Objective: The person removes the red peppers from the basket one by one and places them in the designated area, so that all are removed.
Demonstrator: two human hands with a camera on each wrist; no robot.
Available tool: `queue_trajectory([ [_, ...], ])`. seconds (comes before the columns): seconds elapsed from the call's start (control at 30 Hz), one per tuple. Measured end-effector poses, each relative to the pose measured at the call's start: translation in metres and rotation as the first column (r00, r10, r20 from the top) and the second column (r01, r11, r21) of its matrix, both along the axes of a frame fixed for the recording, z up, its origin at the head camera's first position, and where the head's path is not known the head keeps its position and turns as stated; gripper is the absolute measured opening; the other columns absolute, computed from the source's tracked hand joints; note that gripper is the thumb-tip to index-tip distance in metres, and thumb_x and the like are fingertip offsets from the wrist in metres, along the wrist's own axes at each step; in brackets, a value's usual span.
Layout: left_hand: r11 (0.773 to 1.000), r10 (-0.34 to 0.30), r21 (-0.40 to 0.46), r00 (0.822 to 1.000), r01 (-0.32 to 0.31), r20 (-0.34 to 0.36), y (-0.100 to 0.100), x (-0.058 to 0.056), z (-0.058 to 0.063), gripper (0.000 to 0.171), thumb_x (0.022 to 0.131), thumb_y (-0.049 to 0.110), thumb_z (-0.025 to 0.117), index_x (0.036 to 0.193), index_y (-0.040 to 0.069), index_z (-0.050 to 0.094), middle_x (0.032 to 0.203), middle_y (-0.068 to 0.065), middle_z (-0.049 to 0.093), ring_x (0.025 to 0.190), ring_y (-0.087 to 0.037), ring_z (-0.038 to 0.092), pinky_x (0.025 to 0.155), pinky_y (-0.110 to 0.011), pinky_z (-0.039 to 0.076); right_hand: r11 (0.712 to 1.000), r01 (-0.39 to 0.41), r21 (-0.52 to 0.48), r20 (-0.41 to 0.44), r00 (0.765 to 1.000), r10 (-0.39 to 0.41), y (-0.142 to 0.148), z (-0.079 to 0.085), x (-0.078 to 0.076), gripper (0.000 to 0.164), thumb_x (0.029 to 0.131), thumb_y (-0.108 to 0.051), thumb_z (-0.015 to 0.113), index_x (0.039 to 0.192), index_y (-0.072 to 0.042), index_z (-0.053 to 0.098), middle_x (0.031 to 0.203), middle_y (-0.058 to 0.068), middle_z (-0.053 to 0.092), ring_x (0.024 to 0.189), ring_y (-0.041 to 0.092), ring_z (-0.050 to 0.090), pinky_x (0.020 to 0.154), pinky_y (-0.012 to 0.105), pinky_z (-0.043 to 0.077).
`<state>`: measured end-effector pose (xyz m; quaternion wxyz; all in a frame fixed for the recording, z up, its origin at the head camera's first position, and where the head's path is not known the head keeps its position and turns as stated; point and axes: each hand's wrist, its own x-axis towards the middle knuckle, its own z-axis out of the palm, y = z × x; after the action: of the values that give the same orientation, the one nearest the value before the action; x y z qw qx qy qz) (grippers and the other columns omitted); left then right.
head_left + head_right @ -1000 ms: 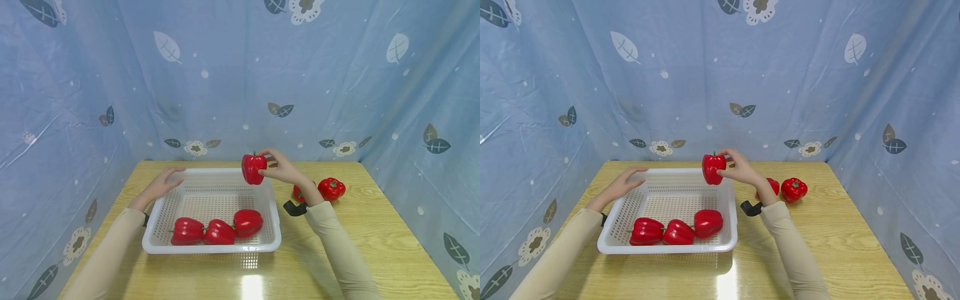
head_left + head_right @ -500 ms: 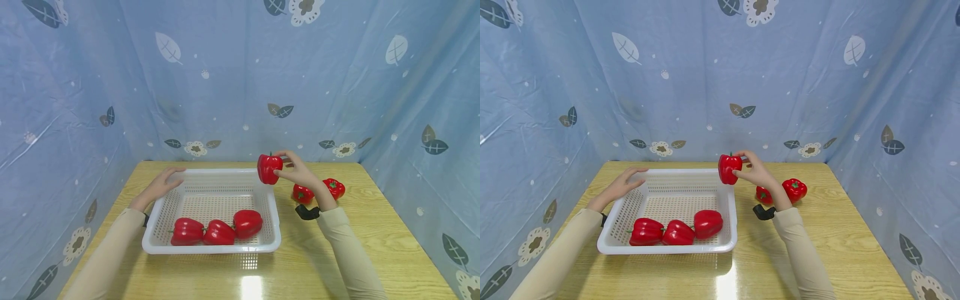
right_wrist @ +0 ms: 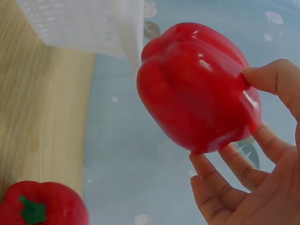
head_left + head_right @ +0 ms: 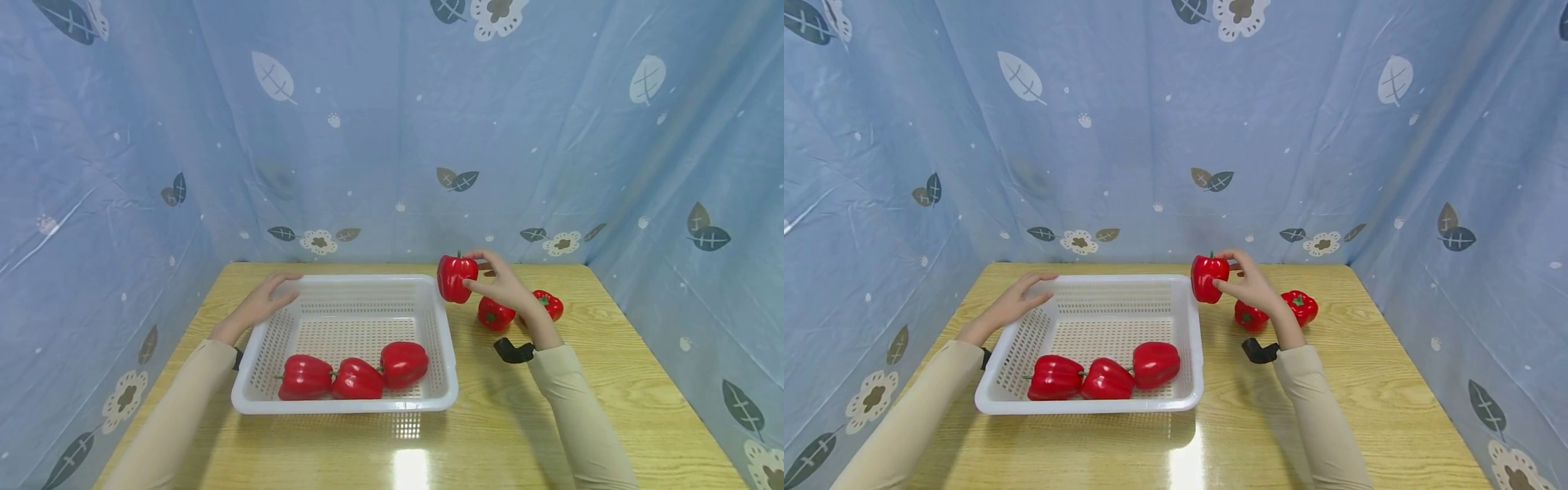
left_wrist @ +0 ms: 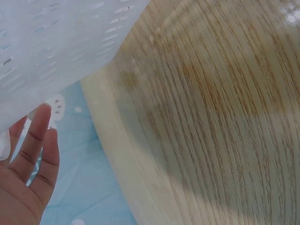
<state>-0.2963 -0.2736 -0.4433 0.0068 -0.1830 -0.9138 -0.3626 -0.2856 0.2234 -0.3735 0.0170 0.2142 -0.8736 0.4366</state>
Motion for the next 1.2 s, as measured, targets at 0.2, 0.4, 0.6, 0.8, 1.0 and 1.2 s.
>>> queue_trajectory([
  [0.2, 1.000, 0.003, 0.001, 1.000, -0.003, 0.009, 0.000, -0.001, 0.000, 0.051, 0.092, 0.042, 0.053, 0.137, 0.018, 0.044, 0.143, -0.015, 0.035, 0.130, -0.040, 0.031, 0.098, -0.065, 0.030, 1.000, 0.017, 0.015, -0.006, 1.000, -0.017, 0.008, -0.009, 0.000, 0.052, 0.084, -0.017, 0.068, 0.128, -0.004, 0.045, 0.127, 0.017, 0.047, 0.113, 0.036, 0.047, 0.094, 0.055, 0.038],
  [0.4, 1.000, 0.002, 0.004, 1.000, -0.002, 0.011, 0.000, -0.002, 0.000, 0.052, 0.092, 0.043, 0.053, 0.137, 0.018, 0.044, 0.143, -0.016, 0.035, 0.130, -0.039, 0.032, 0.098, -0.065, 0.029, 0.999, 0.024, 0.045, -0.004, 1.000, -0.024, 0.013, -0.020, 0.000, 0.050, 0.083, -0.019, 0.069, 0.127, -0.005, 0.048, 0.125, 0.016, 0.050, 0.110, 0.037, 0.049, 0.088, 0.053, 0.046],
  [0.6, 1.000, -0.002, 0.007, 1.000, 0.001, 0.010, -0.001, -0.003, -0.001, 0.053, 0.092, 0.042, 0.053, 0.137, 0.016, 0.044, 0.142, -0.016, 0.035, 0.130, -0.039, 0.032, 0.099, -0.065, 0.028, 0.998, 0.024, 0.057, 0.066, 0.997, -0.028, 0.014, -0.032, 0.001, 0.054, 0.083, -0.022, 0.070, 0.130, -0.006, 0.047, 0.128, 0.015, 0.049, 0.112, 0.038, 0.049, 0.086, 0.049, 0.049],
  [0.8, 1.000, -0.002, 0.017, 1.000, 0.001, 0.015, -0.001, -0.003, -0.001, 0.053, 0.092, 0.042, 0.054, 0.137, 0.016, 0.044, 0.143, -0.017, 0.034, 0.130, -0.040, 0.032, 0.098, -0.065, 0.030, 0.992, 0.005, 0.123, 0.006, 1.000, -0.006, 0.012, -0.045, -0.002, 0.052, 0.082, -0.018, 0.070, 0.127, -0.004, 0.049, 0.125, 0.017, 0.051, 0.108, 0.038, 0.052, 0.084, 0.053, 0.049],
  [1.0, 1.000, -0.010, 0.011, 1.000, 0.010, 0.009, -0.001, -0.003, -0.001, 0.053, 0.093, 0.041, 0.053, 0.137, 0.014, 0.044, 0.143, -0.017, 0.034, 0.132, -0.039, 0.029, 0.100, -0.066, 0.026, 0.991, -0.017, 0.133, -0.030, 0.999, 0.022, 0.011, -0.053, -0.001, 0.050, 0.081, -0.015, 0.070, 0.125, -0.004, 0.050, 0.123, 0.017, 0.052, 0.106, 0.038, 0.053, 0.083, 0.054, 0.049],
  [1.2, 1.000, -0.015, 0.000, 1.000, 0.015, -0.001, -0.001, -0.004, 0.001, 0.052, 0.093, 0.041, 0.053, 0.136, 0.013, 0.045, 0.143, -0.017, 0.035, 0.132, -0.038, 0.029, 0.101, -0.065, 0.024, 0.977, -0.010, 0.214, -0.060, 0.998, 0.024, 0.010, -0.059, -0.002, 0.049, 0.080, -0.017, 0.072, 0.124, -0.007, 0.052, 0.117, 0.015, 0.054, 0.103, 0.035, 0.055, 0.083, 0.053, 0.049],
])
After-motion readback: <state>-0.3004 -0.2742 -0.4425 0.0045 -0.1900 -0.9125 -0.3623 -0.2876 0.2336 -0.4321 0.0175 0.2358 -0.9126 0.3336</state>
